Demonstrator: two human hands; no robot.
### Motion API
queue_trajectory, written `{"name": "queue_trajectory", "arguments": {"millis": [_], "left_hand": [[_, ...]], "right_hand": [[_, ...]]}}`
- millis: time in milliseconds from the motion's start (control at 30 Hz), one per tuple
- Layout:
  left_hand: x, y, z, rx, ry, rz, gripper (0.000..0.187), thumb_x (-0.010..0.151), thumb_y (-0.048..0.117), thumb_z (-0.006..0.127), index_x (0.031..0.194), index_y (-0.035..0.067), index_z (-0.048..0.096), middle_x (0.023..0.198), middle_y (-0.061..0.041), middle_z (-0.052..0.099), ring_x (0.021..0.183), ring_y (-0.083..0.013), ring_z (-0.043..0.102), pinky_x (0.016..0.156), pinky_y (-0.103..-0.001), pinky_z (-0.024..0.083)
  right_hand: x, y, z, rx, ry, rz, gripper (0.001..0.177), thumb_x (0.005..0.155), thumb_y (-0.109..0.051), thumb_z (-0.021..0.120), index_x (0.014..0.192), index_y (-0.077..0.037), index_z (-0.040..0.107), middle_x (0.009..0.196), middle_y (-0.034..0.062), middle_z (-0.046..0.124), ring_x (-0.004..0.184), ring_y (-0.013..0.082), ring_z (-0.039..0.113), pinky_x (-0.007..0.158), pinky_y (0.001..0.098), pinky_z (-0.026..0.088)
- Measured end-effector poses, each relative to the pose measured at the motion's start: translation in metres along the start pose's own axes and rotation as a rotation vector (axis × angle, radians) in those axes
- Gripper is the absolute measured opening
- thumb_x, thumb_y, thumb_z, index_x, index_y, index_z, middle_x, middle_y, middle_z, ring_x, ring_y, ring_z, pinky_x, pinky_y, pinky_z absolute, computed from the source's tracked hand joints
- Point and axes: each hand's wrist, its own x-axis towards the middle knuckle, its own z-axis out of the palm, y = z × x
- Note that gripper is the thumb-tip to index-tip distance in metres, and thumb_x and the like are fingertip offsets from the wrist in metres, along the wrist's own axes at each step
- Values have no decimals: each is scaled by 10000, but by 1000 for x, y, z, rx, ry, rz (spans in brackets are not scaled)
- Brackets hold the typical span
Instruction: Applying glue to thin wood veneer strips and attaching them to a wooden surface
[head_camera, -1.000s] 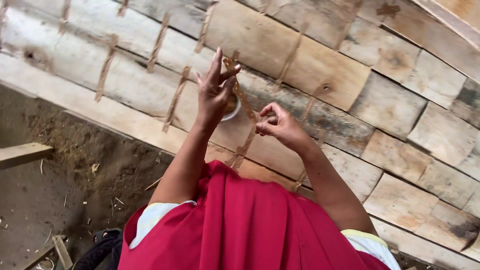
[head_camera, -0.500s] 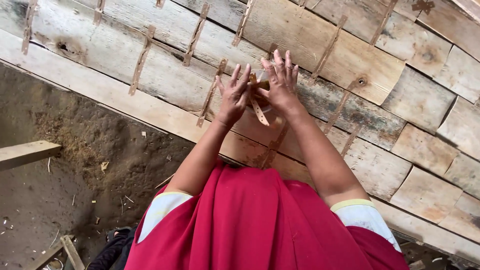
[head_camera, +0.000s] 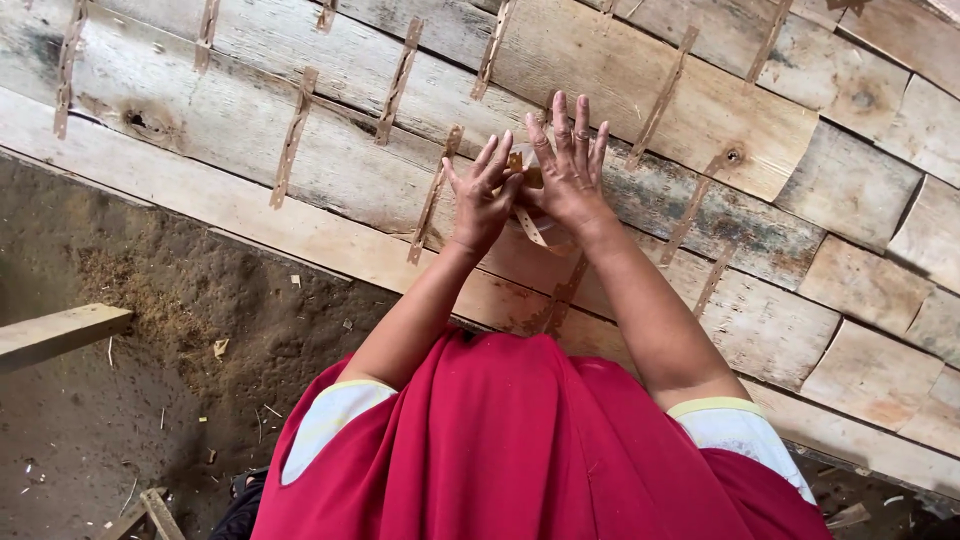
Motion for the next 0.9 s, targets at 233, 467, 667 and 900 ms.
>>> {"name": "queue_trajectory", "arguments": {"millis": [233,467,667,900], "left_hand": [[31,21,-5,-46,82,38,643,975,239,761,1526,322,443,1560,18,534,1378,-143,603,1222,-742,-151],[49,80,-35,-234,162,82,619,989,219,740,1514,307,424,1049,66,822,1225,-101,707,1251,-668,-120],[82,164,-68,-339,201,288,603,1110,156,665,1578,337,329,1139,36,826,1439,-109,579,1311,-613,-182],[83,224,-21,-514,-140,174,579,1128,345,530,1614,303,219,1247,-37,812,1559,-257,426,1238,-643,-239]], "right_hand": [[2,12,29,-41,99,-71,1615,623,-896,899,1675,-245,-139,1674,79,-319,1513,316,-318,1183,704,-220],[5,4,31,-53,81,-88,1522,712,-865,790,1614,-214,-248,1643,77,-360,1478,316,-363,1138,714,-228],[-15,0,-20,207,-38,24,1128,791,-327,800,1641,-208,67,1684,113,-182,1515,352,-218,1210,687,-92],[-79,57,-151,1274,411,-73,503,1014,-456,554,1408,-147,506,1638,187,351,1567,382,247,1242,566,228]]}}
